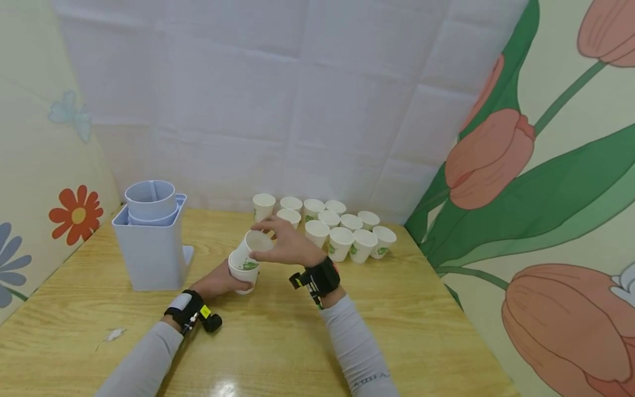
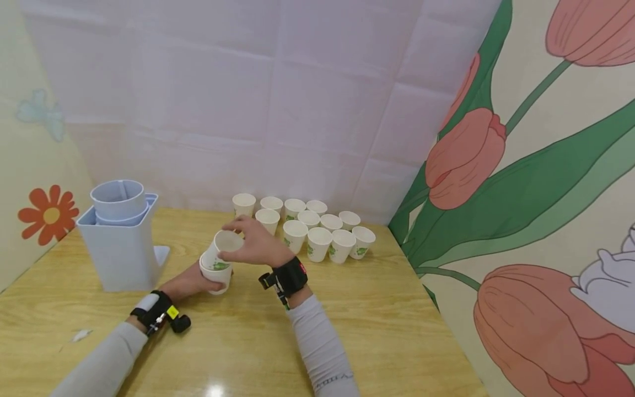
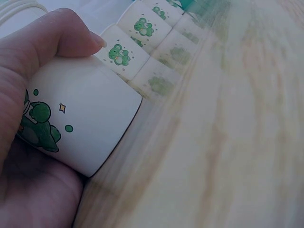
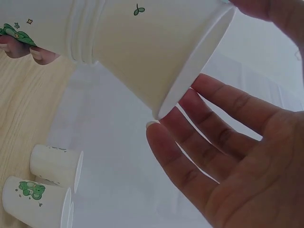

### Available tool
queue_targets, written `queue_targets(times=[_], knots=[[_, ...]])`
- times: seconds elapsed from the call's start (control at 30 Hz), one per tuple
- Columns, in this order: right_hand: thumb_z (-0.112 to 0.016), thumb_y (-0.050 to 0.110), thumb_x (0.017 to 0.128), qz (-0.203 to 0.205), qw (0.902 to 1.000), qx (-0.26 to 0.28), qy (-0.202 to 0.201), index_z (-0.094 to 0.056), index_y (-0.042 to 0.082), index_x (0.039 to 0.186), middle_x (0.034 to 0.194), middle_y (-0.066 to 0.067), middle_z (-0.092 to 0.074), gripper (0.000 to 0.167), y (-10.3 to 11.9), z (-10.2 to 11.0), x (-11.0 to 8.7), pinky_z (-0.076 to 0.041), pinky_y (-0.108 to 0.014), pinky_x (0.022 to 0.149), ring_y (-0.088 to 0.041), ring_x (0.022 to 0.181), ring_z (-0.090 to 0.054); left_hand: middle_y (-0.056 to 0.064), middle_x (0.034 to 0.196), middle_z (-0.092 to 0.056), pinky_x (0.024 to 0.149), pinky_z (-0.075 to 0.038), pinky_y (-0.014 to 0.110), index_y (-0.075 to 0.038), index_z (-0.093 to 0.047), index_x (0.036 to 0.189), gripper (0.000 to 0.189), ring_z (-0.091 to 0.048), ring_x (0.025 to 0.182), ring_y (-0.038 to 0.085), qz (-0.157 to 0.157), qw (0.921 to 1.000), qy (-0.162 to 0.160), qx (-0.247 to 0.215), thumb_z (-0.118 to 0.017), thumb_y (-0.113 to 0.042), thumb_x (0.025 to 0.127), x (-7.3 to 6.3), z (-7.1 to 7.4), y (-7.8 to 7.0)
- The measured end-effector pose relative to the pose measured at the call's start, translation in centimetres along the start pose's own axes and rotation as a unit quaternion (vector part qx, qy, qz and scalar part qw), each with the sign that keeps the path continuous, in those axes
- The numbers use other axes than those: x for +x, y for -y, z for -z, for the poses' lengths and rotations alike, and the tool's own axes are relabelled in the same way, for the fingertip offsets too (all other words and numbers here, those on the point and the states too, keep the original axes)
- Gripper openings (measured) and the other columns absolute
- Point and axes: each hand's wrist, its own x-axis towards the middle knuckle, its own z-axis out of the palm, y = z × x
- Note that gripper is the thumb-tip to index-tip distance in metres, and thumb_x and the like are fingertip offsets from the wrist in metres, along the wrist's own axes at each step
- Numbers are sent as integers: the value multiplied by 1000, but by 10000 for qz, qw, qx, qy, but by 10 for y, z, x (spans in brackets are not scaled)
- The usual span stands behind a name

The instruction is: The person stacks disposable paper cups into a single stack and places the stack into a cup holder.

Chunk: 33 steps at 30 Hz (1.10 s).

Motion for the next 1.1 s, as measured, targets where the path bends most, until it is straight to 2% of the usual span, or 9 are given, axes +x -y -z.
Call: queue_targets(times=[0.27, 0.5, 0.7, 0.83, 0.93, 1.1], knots=[[-78, 32, 90, -74, 9999, 10, 123, -59, 11, 141, 138, -9, -55, 59, 0, -5, 3, -49, -44, 101, -21, 124, -53, 21, 136, -51, 109, -35, 53, -1, -32, 146, 80, -50, 122, 34, -92, 9999, 16, 59, -80, -6, 82, 1, 1, 2], [-77, 31, 91, 159, 9997, 31, 174, -59, 7, 141, 139, -13, -56, 58, 2, -7, 5, -48, -50, 103, -26, 126, -54, 21, 139, -49, 110, -33, 54, -2, -30, 148, 83, -49, 124, 34, -148, 9998, 54, 137, -80, -9, 82, 1, 2, 1], [-77, 31, 91, 235, 9994, -74, 232, -58, 5, 141, 140, -13, -56, 59, 2, -10, 6, -50, -47, 101, -26, 127, -54, 21, 140, -49, 111, -32, 56, -2, -29, 148, 84, -48, 124, 34, -144, 9998, 71, 107, -80, -9, 82, 0, 2, 0], [-76, 33, 91, 191, 9991, -242, 285, -57, 6, 142, 142, -11, -56, 61, 2, -13, 8, -49, -42, 102, -25, 128, -53, 21, 141, -49, 112, -31, 57, -2, -30, 149, 84, -48, 125, 35, 11, 9999, 15, 165, -80, -11, 83, 0, 3, -1], [-77, 34, 91, 205, 9988, -323, 309, -57, 6, 142, 140, -10, -57, 61, 2, -15, 10, -49, -36, 100, -23, 127, -54, 21, 140, -49, 112, -31, 54, -2, -30, 149, 84, -48, 124, 34, 100, 9997, -40, 232, -81, -13, 83, 0, 3, -1], [-78, 35, 90, 285, 9983, -370, 335, -59, 6, 140, 137, -9, -59, 61, 1, -18, 12, -48, -28, 95, -21, 123, -55, 20, 139, -48, 109, -34, 48, -1, -29, 149, 85, -49, 122, 32, 49, 9997, -45, 242, -81, -14, 83, 0, 1, -2]])
